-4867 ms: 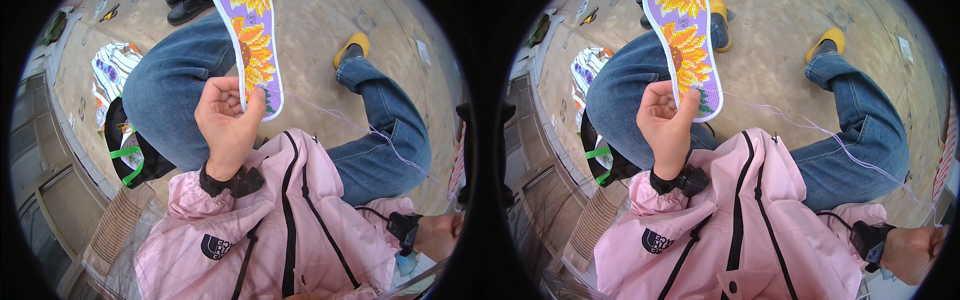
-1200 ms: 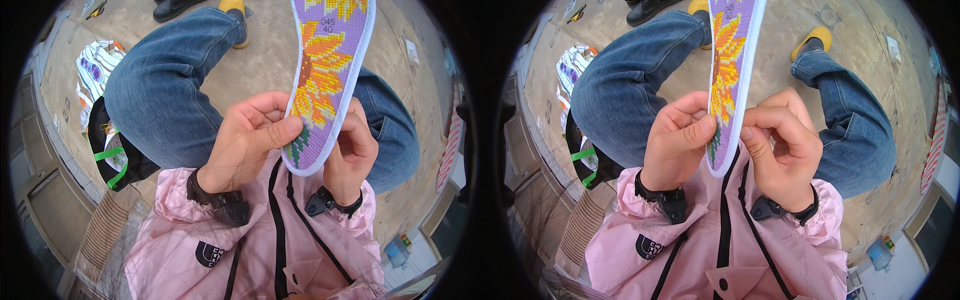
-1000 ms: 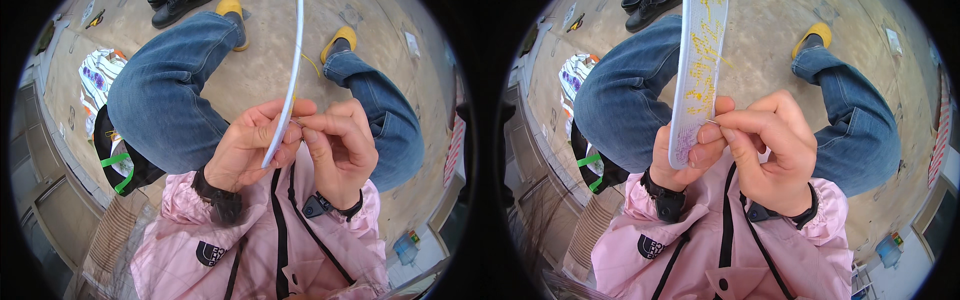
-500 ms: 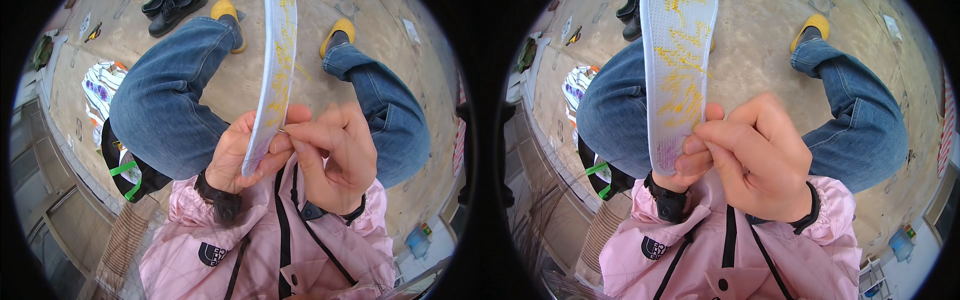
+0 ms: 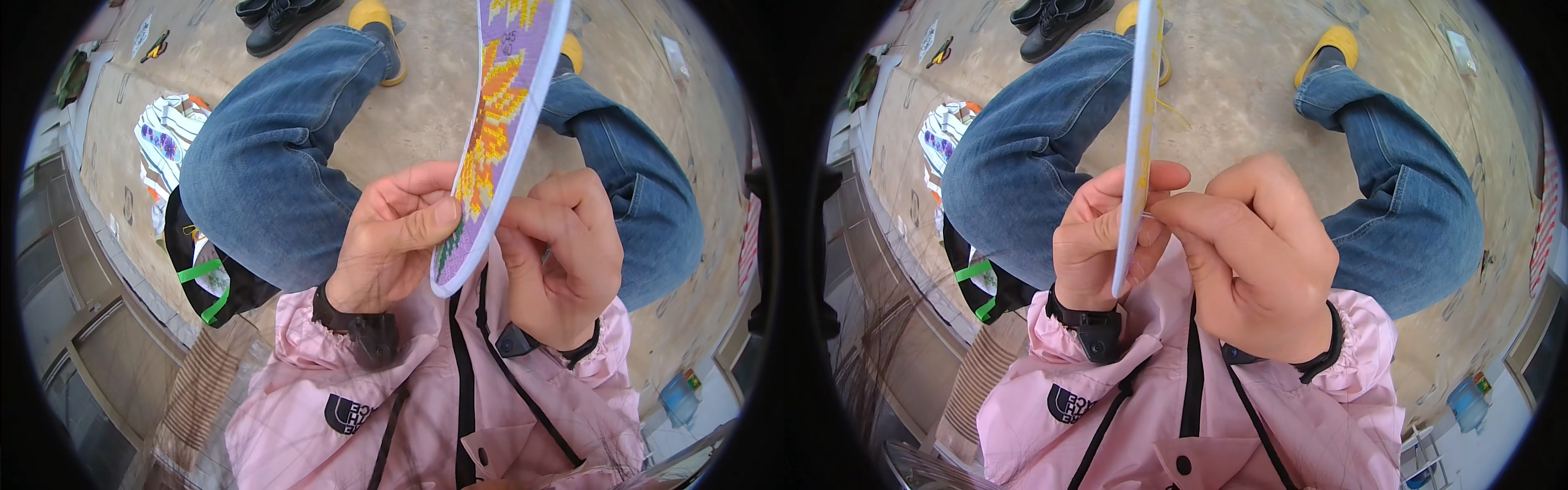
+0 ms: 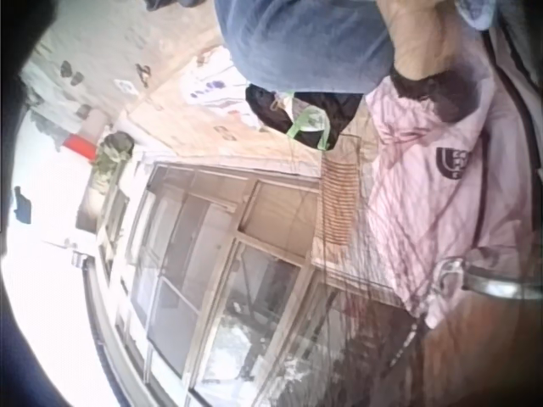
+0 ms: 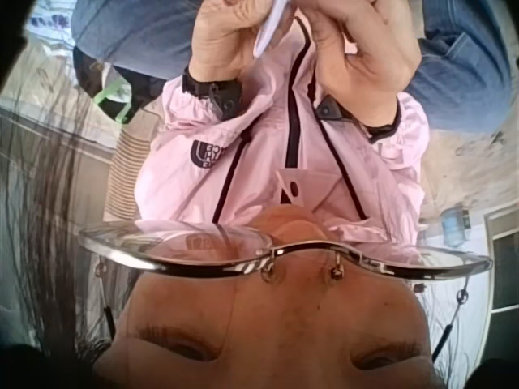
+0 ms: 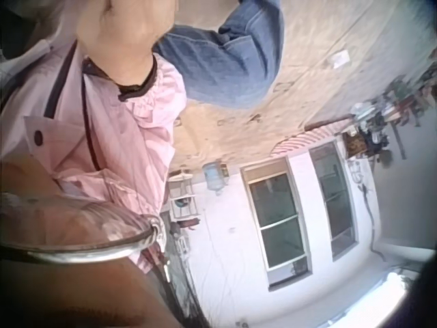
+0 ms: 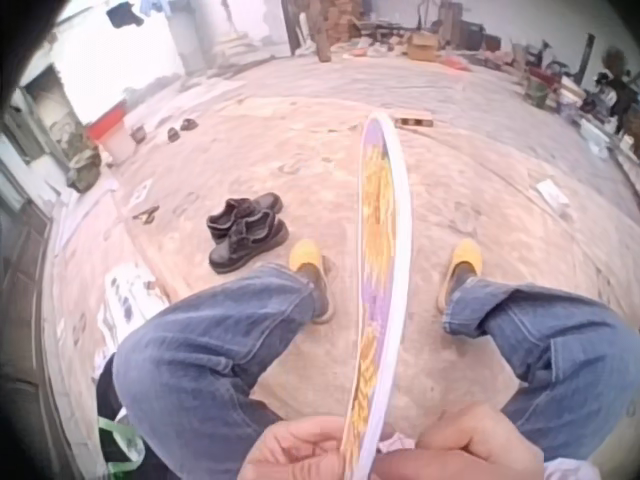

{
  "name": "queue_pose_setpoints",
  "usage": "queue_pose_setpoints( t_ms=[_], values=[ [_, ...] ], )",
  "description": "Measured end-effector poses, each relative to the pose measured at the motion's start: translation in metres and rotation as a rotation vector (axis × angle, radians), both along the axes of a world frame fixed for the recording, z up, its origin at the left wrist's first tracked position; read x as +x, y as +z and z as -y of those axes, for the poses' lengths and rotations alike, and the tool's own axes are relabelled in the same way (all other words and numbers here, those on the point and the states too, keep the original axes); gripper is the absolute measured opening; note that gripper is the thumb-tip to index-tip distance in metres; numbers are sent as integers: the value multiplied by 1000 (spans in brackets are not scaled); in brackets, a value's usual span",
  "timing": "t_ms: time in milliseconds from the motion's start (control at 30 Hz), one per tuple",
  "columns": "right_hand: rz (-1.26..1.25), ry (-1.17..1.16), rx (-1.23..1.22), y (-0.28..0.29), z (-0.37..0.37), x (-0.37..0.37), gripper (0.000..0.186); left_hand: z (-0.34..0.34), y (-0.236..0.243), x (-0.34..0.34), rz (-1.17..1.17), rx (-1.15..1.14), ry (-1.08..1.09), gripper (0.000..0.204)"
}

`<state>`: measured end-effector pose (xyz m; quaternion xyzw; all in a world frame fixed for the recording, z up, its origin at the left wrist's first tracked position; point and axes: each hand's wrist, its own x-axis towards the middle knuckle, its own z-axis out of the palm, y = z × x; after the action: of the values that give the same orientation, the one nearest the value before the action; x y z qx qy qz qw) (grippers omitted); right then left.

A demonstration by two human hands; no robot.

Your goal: The person sews a decorative insole with a sunflower pattern using a needle and thread. They repeatedly insert the needle through the insole's edge and pull the thread to secure the border.

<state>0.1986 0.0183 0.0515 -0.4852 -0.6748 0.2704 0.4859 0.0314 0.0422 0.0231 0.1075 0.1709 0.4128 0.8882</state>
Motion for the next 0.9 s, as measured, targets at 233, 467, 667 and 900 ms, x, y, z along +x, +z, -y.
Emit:
queue_pose_setpoints(
  t_ms=[233,467,667,900],
  values=[
    [-387,66,-244,-18,1,-1,14,7,17,1,-413,286,202,34],
    [-633,82,-404,-24,8,-1,24,9,17,2,-371,245,178,34],
    [-504,60,-356,-22,7,-1,21,10,21,0,-457,293,225,34],
    [-572,56,-376,-25,7,-1,20,8,19,0,-407,260,203,34]
  ],
)
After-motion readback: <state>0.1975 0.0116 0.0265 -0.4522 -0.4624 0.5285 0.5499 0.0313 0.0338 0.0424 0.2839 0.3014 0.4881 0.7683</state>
